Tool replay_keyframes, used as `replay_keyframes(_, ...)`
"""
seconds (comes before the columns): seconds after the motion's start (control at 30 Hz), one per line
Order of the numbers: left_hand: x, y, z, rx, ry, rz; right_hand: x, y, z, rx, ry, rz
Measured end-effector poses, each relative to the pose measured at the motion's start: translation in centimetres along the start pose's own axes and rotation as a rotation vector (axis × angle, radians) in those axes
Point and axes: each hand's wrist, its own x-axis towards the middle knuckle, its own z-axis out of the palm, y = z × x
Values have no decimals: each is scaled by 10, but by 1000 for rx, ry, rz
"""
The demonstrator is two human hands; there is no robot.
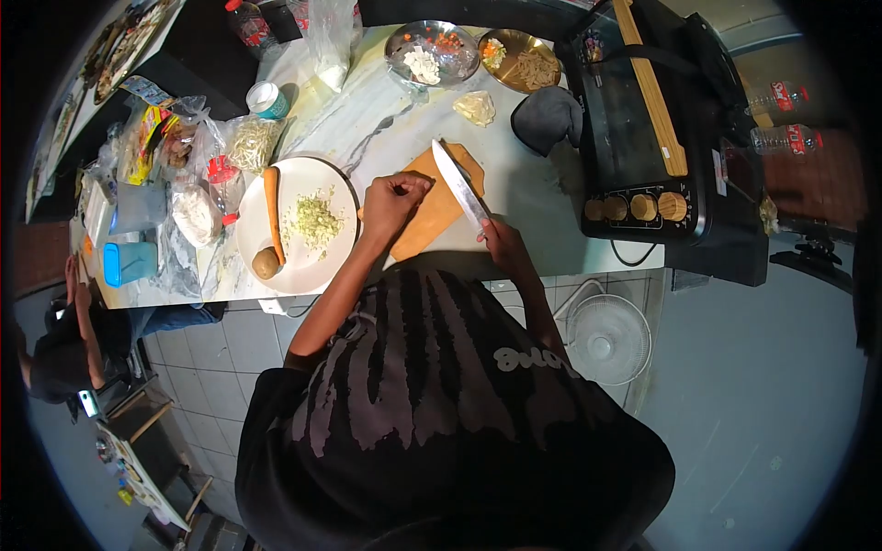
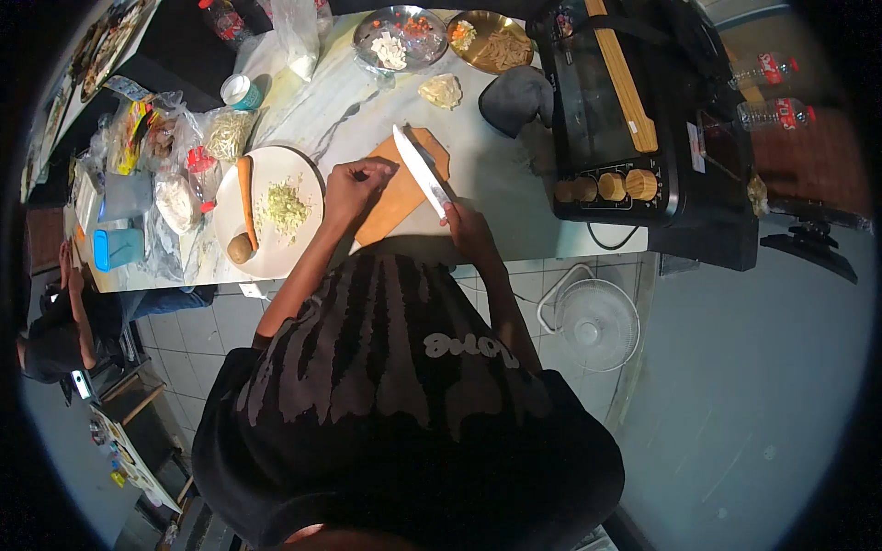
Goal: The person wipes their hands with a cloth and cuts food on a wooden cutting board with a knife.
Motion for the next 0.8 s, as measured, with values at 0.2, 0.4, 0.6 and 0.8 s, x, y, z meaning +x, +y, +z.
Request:
replay_keyframes(0.2, -2, -3, 0, 241, 3, 245, -8, -9, -6, -127, 100, -33)
replay_keyframes(0.4, -1, -5, 4, 165, -27, 143, -20, -15, -16, -185, 64, 26)
replay_keyframes(0.6, -4, 2, -2, 217, 52, 193, -33, -31, -20, -309, 99, 56)
replay_keyframes(0.8, -1, -5, -3, 360, 55, 164, -35, -33, -12, -372, 83, 14)
